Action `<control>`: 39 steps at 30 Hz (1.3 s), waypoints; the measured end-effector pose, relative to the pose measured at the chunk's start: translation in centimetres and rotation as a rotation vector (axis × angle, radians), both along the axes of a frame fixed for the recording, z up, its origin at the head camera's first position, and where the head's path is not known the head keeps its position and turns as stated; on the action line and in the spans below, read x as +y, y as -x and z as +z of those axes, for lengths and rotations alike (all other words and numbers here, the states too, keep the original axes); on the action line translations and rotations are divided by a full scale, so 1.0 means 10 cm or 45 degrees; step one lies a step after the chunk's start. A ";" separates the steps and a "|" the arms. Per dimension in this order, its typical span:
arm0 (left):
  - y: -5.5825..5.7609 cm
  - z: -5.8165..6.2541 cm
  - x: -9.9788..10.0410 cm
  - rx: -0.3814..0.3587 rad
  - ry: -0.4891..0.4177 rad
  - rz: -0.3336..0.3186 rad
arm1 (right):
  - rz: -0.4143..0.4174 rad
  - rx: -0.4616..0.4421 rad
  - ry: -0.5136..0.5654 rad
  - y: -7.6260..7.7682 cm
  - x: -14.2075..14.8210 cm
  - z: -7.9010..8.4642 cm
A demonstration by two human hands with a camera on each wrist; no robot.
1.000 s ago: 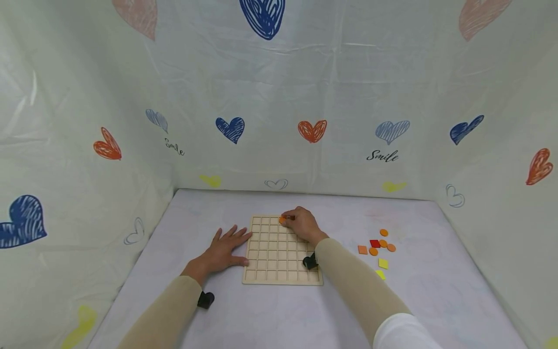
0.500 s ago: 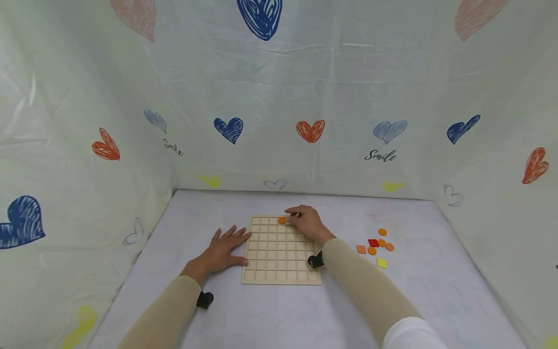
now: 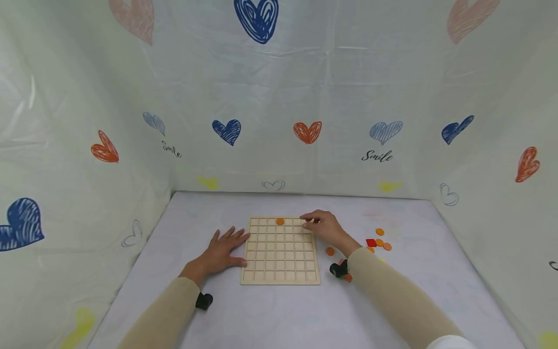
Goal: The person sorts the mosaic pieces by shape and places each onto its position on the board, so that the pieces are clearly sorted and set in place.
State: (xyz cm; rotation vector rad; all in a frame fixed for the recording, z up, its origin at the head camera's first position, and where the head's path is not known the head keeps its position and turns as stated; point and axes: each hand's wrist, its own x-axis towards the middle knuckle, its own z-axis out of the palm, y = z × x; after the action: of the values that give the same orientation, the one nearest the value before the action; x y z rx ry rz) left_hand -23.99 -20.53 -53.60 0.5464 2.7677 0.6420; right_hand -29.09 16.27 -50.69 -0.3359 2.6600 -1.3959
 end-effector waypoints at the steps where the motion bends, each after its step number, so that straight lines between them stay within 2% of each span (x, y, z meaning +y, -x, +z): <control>1: 0.00 -0.01 0.00 0.005 0.005 -0.003 | 0.005 0.006 -0.010 -0.03 0.05 0.00; 5: 0.01 -0.02 -0.02 0.014 0.022 -0.007 | 0.008 -0.010 -0.034 -0.16 0.25 -0.02; 11: 0.01 -0.01 -0.01 0.002 0.014 -0.013 | -0.034 -0.042 -0.155 -0.37 0.52 -0.09; 17: 0.01 0.00 -0.02 -0.005 0.021 -0.005 | -0.008 -0.089 -0.205 -0.51 0.72 -0.15; 23: 0.01 0.01 -0.04 -0.006 0.009 0.005 | 0.004 -0.082 -0.214 -0.56 0.76 -0.20; 32: -0.02 0.02 -0.02 -0.005 -0.001 0.002 | 0.013 0.039 -0.289 -0.57 0.75 -0.32; 39: -0.03 0.02 0.00 0.007 -0.006 -0.004 | -0.011 0.058 -0.320 -0.60 0.73 -0.32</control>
State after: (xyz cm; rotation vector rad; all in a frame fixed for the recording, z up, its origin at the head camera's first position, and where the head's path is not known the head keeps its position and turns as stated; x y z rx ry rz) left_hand -23.72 -20.53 -53.45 0.5543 2.7708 0.6475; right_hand -23.07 23.52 -53.85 -0.3319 2.8334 -1.0494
